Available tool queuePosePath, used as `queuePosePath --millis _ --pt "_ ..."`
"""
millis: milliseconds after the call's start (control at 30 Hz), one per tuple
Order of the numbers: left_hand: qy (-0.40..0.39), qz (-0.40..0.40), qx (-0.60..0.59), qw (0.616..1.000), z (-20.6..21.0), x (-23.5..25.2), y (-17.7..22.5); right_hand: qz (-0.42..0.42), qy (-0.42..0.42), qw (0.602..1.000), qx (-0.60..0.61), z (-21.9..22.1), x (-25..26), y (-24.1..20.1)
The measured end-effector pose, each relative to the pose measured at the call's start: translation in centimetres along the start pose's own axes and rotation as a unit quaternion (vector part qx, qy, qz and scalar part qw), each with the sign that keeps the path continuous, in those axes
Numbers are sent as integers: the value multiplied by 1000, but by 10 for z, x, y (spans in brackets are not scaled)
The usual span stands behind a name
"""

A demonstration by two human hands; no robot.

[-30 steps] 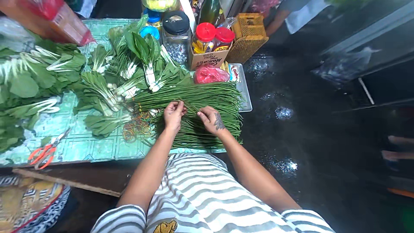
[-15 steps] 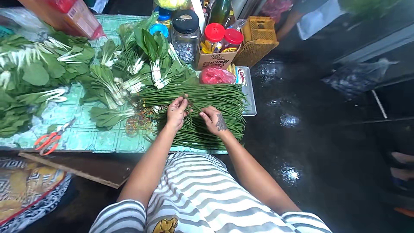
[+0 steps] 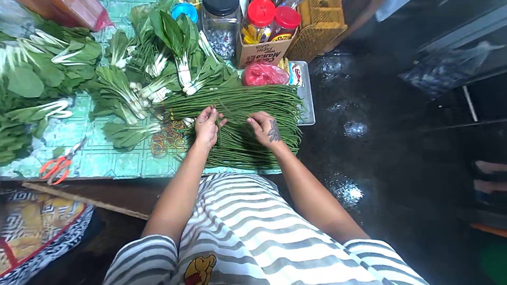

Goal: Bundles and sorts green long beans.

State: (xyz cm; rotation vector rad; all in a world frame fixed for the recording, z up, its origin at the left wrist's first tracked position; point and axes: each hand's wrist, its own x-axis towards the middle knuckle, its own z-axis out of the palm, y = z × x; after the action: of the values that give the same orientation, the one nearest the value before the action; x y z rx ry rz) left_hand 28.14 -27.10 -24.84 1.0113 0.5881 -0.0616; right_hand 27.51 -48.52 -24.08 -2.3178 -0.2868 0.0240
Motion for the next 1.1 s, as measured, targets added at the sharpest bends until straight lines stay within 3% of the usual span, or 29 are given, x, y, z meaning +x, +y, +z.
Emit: queuePosePath --millis 67,167,233,333,500,633,767,900,1000,1100 --pt "43 24 156 987 -5 -5 -2 13 27 999 18 -3 0 -5" --pt "19 105 368 924 -12 -31 5 -6 53 998 40 -15 -1 -32" --pt "-48 166 333 927 -9 -47 13 -44 52 997 46 -17 2 -46" --pt "-146 203 176 952 5 -54 26 -95 42 993 56 -5 7 -59" --pt "-118 250 119 954 9 -50 42 -93 11 994 52 -1 13 -71" --pt "-181 178 83 964 6 -52 37 -80 -4 992 95 -4 15 -86" --pt "-194 141 -15 971 22 -53 37 -129 10 992 12 -23 22 -103" --pt "-195 156 -3 968 43 -59 34 -179 24 983 -23 -33 30 -111" --pt "-180 156 14 971 55 -56 26 -156 56 986 -16 -29 33 -104" --pt "-146 204 51 967 56 -51 30 -163 58 985 0 -39 33 -98"
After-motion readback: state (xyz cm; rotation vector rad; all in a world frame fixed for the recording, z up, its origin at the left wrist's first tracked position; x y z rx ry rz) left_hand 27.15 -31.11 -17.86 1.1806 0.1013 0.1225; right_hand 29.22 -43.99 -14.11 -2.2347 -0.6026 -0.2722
